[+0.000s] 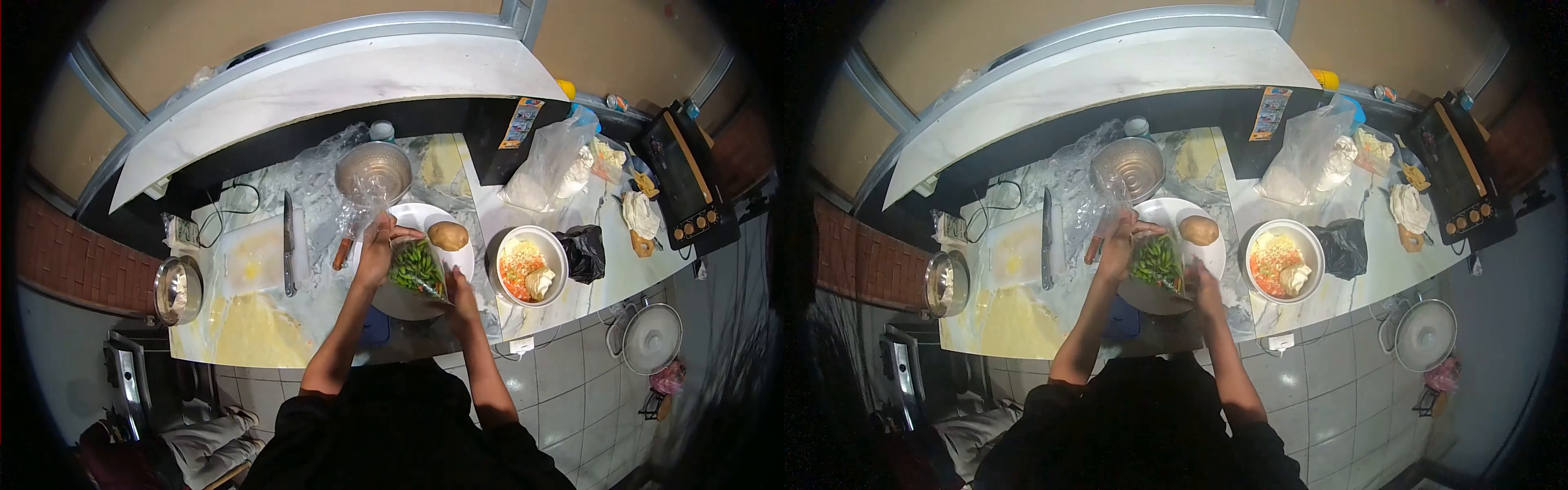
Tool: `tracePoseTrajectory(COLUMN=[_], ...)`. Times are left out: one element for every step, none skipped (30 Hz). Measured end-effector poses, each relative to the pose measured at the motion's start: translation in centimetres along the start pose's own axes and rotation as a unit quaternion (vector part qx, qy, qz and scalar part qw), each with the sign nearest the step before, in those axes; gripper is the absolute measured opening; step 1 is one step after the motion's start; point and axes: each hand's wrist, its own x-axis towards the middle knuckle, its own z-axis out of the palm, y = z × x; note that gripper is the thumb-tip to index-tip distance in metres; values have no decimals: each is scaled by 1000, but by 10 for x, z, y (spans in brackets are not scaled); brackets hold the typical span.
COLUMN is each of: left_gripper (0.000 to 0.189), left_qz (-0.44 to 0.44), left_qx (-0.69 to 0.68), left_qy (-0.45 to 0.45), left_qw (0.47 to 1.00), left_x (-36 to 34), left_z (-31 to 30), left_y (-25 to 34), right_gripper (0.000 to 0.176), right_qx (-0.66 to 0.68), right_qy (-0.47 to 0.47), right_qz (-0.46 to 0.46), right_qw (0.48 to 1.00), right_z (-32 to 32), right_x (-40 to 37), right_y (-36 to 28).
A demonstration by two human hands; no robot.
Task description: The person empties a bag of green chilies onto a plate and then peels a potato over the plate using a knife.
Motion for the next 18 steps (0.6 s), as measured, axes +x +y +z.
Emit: tracePoseTrajectory(left_gripper=[60,60,59,58,58,58,57,57,59,61,65,65,64,63,63,55,48,48], left_qz=[28,29,28,28,26,15,4,3,6,10,-5,-4,-14,-25,-28,-45,-61,-61], left_qx=[9,8,20,32,32,30,28,28,32,35,48,48,49,50,52,60,68,67], left_qy=[-27,-28,-43,-59,-60,-80,-100,-101,-88,-75,-76,-80,-72,-65,-69,-59,-50,-57], left_qw=[999,999,998,997,997,996,995,994,996,996,996,996,996,996,996,995,995,994], left_x=[0,-2,-5,-9,-11,-14,-17,-19,-21,-22,-21,-20,-19,-20,-20,-19,-18,-19], left_z=[3,5,11,17,21,25,28,31,36,39,37,35,33,30,27,24,23,23], left_y=[2,4,11,16,17,19,21,24,29,32,30,28,24,21,21,20,19,23], right_gripper=[53,61,69,69,66,64,64,61,59,59,56,54,51,51,51,50,50,49], right_qx=[80,158,160,161,219,277,278,238,196,196,187,178,184,187,191,196,198,211], right_qy=[-84,-166,-217,-216,-232,-247,-246,-227,-208,-205,-184,-164,-152,-149,-162,-174,-169,-152], right_qz=[121,239,217,217,193,169,169,149,129,127,123,120,123,121,130,138,135,139], right_qw=[986,944,938,938,928,913,913,932,950,950,957,963,963,964,959,955,956,956], right_z=[5,10,15,16,16,17,17,17,18,19,20,22,23,22,21,20,21,24], right_x=[-5,-10,-15,-16,-17,-17,-15,-14,-15,-17,-21,-24,-24,-23,-21,-22,-24,-26], right_y=[-7,-14,-23,-26,-28,-29,-27,-24,-26,-29,-33,-38,-38,-36,-33,-30,-26,-25])
